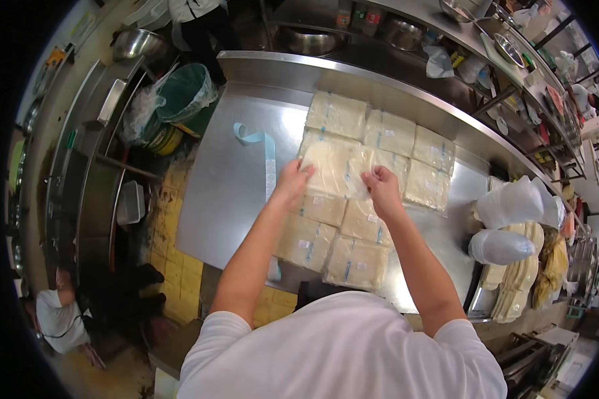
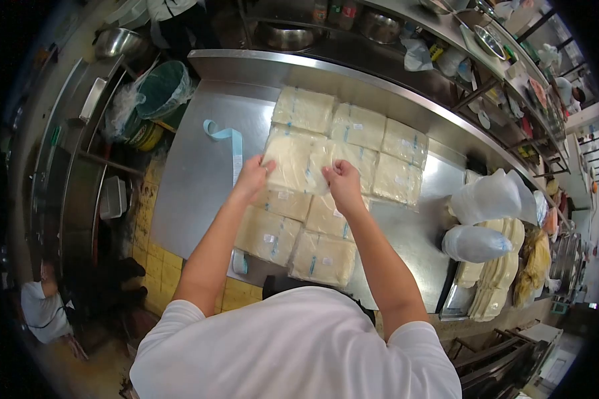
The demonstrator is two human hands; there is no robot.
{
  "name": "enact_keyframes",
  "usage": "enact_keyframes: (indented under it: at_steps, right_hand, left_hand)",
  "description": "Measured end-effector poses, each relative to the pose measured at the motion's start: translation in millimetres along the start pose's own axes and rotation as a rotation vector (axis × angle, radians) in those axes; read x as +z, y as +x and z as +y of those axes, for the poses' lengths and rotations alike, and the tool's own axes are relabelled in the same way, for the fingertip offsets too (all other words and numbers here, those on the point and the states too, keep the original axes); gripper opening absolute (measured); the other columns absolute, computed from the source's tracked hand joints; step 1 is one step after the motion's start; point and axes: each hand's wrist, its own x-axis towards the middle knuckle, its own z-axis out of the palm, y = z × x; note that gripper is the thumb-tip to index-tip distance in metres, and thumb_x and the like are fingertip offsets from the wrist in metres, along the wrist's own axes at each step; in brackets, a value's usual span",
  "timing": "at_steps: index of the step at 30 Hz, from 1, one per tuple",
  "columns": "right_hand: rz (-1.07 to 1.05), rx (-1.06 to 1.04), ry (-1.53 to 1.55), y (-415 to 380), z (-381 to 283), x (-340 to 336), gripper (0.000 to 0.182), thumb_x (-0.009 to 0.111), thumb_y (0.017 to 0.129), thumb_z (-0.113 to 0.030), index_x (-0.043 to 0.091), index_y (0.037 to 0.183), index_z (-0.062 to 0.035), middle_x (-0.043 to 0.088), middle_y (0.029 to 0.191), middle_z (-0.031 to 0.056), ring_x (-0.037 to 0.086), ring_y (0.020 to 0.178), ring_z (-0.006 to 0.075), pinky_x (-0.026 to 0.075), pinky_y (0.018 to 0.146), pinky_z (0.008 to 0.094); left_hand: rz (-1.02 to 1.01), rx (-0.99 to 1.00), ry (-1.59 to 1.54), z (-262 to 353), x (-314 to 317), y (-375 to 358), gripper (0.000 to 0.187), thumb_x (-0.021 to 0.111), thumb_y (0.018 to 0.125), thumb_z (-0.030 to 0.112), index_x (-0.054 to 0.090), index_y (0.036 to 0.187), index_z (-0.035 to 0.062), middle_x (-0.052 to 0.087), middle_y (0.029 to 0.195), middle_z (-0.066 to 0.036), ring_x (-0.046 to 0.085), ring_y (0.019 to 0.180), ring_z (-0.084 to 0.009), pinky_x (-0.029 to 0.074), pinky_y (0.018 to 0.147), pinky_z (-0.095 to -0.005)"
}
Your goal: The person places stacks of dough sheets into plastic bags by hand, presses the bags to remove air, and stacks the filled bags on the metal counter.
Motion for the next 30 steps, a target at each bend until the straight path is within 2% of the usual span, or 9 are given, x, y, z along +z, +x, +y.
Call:
enact_keyframes:
  at_steps: [2,7,14,17,19,20,22,25,30]
  right_hand:
    - [0.034,-0.046,0.036,26,-5,13,0.016,0.069,0.090,-0.007,0.061,0.099,0.0024,0.062,0.077,0.0031,0.055,0.064,0.0104,0.041,0.054,0.0256]
    - [0.112,0.145,-0.202,65,12,31,0.029,0.071,0.083,-0.009,0.061,0.106,0.0060,0.066,0.081,0.0098,0.064,0.070,0.0183,0.050,0.055,0.0321]
    - [0.212,-0.042,-0.544,81,38,29,0.040,0.071,0.082,-0.006,0.057,0.117,0.0068,0.066,0.085,0.0139,0.066,0.068,0.0203,0.054,0.058,0.0361]
    - [0.210,-0.083,-0.677,70,35,31,0.043,0.067,0.081,-0.004,0.057,0.123,0.0038,0.066,0.100,0.0189,0.068,0.080,0.0250,0.056,0.068,0.0401]
    - [0.250,-0.490,-0.888,47,22,41,0.039,0.064,0.084,-0.005,0.059,0.123,0.0011,0.062,0.118,0.0214,0.065,0.099,0.0330,0.054,0.085,0.0450]
    - [0.254,-0.494,-0.884,43,18,41,0.039,0.064,0.084,-0.005,0.059,0.123,0.0011,0.062,0.118,0.0214,0.065,0.099,0.0330,0.054,0.085,0.0450]
    - [0.050,-0.452,-1.157,34,15,37,0.037,0.062,0.087,-0.006,0.062,0.124,-0.0016,0.056,0.130,0.0220,0.059,0.109,0.0383,0.049,0.096,0.0476]
    - [0.077,-0.495,-1.036,26,12,22,0.037,0.064,0.088,-0.007,0.062,0.125,-0.0024,0.059,0.127,0.0219,0.058,0.112,0.0388,0.046,0.100,0.0472]
    - [0.132,-0.507,-0.760,-45,-10,-40,0.035,0.065,0.088,-0.010,0.064,0.121,-0.0009,0.061,0.122,0.0221,0.060,0.113,0.0389,0.050,0.095,0.0450]
  left_hand:
    - [0.029,0.100,0.091,17,-9,29,0.029,0.062,0.099,0.014,0.060,0.123,-0.0028,0.069,0.108,-0.011,0.065,0.097,-0.0202,0.054,0.084,-0.0345]
    - [0.248,0.123,0.864,14,-23,65,0.032,0.073,0.086,0.019,0.066,0.107,-0.0039,0.071,0.098,-0.018,0.070,0.092,-0.0211,0.054,0.079,-0.0321]
    - [0.188,-0.051,0.816,9,-31,64,0.036,0.077,0.080,0.022,0.067,0.105,-0.0014,0.073,0.101,-0.018,0.071,0.095,-0.0277,0.054,0.081,-0.0386]
    - [0.205,-0.059,0.786,14,-25,57,0.036,0.079,0.078,0.022,0.068,0.104,-0.0009,0.073,0.097,-0.018,0.071,0.094,-0.0307,0.054,0.084,-0.0424]
    - [0.329,0.102,0.946,18,-16,45,0.040,0.079,0.079,0.022,0.067,0.110,0.0003,0.071,0.109,-0.018,0.067,0.103,-0.0314,0.052,0.089,-0.0413]
    - [0.329,0.108,0.949,19,-9,38,0.040,0.079,0.079,0.022,0.067,0.110,0.0003,0.071,0.109,-0.018,0.067,0.103,-0.0314,0.052,0.089,-0.0413]
    - [0.285,0.565,1.171,16,8,22,0.046,0.076,0.082,0.026,0.066,0.120,0.0022,0.064,0.125,-0.019,0.058,0.119,-0.0342,0.045,0.101,-0.0428]
    - [0.131,0.607,1.209,-4,36,6,0.038,0.072,0.084,0.019,0.066,0.118,0.0042,0.058,0.130,-0.019,0.052,0.124,-0.0350,0.042,0.102,-0.0457]
    - [0.082,0.609,1.341,-12,66,-19,0.043,0.072,0.086,0.025,0.066,0.122,0.0038,0.058,0.133,-0.020,0.051,0.126,-0.0362,0.038,0.107,-0.0480]
